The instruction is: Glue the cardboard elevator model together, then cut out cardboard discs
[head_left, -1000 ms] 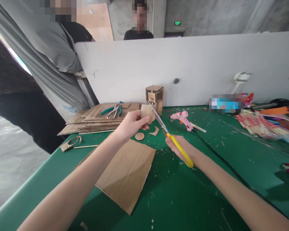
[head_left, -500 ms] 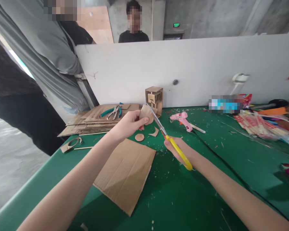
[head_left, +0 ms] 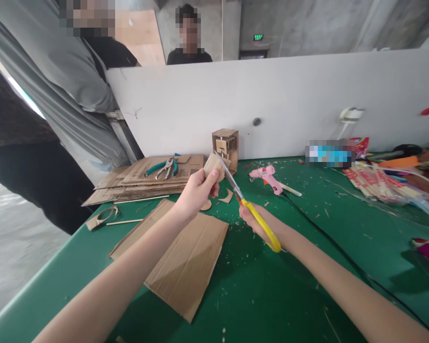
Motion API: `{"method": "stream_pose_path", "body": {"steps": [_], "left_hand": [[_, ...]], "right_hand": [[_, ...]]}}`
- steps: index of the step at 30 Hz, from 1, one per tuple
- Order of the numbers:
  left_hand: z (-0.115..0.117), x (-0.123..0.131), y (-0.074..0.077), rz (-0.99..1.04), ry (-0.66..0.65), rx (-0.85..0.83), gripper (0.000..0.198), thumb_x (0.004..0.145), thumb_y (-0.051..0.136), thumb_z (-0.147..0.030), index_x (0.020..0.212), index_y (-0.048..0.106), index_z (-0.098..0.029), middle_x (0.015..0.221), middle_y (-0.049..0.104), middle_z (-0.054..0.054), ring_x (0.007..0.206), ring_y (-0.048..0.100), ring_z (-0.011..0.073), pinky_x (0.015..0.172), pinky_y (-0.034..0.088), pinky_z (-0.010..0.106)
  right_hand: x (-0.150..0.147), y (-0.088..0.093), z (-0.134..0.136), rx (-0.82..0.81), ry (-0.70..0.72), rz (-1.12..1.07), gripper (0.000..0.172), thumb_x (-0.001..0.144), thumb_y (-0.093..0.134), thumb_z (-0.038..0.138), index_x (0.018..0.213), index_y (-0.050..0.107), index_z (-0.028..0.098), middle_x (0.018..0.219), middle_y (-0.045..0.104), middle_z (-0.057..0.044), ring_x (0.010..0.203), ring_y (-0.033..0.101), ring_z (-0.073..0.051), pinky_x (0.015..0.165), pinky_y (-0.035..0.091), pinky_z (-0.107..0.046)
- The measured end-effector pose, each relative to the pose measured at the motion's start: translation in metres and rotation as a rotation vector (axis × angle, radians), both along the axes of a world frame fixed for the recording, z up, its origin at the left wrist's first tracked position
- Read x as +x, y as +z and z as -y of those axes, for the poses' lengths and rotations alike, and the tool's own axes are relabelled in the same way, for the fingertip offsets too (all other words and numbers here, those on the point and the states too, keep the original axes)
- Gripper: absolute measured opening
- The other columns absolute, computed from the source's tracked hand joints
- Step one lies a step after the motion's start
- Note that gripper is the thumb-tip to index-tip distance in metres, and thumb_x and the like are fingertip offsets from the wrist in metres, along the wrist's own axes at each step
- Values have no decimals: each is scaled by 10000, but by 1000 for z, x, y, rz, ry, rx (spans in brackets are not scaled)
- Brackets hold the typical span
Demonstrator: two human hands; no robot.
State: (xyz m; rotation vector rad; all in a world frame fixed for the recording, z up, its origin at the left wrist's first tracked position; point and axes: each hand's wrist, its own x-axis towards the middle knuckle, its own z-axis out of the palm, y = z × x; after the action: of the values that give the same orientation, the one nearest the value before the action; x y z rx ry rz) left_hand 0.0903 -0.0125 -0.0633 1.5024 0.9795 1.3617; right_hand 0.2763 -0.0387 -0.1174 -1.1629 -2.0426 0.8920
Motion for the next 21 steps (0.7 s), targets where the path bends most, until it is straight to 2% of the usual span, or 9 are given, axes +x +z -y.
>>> {"method": "stream_pose_path", "body": {"steps": [5, 14, 17, 21], "left_hand": [[1, -9, 8, -207, -27, 86, 355, 873, 551, -444, 658, 457, -177, 510, 521, -27, 451, 447, 74, 454, 334, 204], [3, -13, 15, -346, -48, 79, 321, 929, 465, -363, 673, 433, -173, 510, 503, -37, 466, 433, 63, 472, 347, 187], [3, -10, 15, -323, -17, 77, 309, 923, 485, -345, 673, 435, -171, 497, 498, -42, 445, 430, 57, 454, 346, 182], [5, 0, 11, -107, 12, -6, 234, 922, 490, -327, 756, 440, -170, 585, 564, -25, 450, 522, 73, 427, 391, 187]], "right_hand": [[1, 3, 1, 15, 14, 21, 610, 842, 179, 778, 719, 399, 223, 630, 382, 16, 569, 416, -153, 529, 377, -296], [0, 12, 9, 72, -46, 93, 506, 915, 287, 645, 641, 350, 225, 541, 392, 24, 504, 429, -133, 473, 312, -258], [0, 9, 7, 78, -31, 70, 523, 906, 250, 677, 651, 338, 229, 556, 381, 24, 513, 419, -136, 479, 316, -262], [-1, 0, 1, 55, 20, 10, 580, 868, 207, 745, 685, 378, 223, 612, 382, 14, 555, 404, -142, 499, 345, -271]]}}
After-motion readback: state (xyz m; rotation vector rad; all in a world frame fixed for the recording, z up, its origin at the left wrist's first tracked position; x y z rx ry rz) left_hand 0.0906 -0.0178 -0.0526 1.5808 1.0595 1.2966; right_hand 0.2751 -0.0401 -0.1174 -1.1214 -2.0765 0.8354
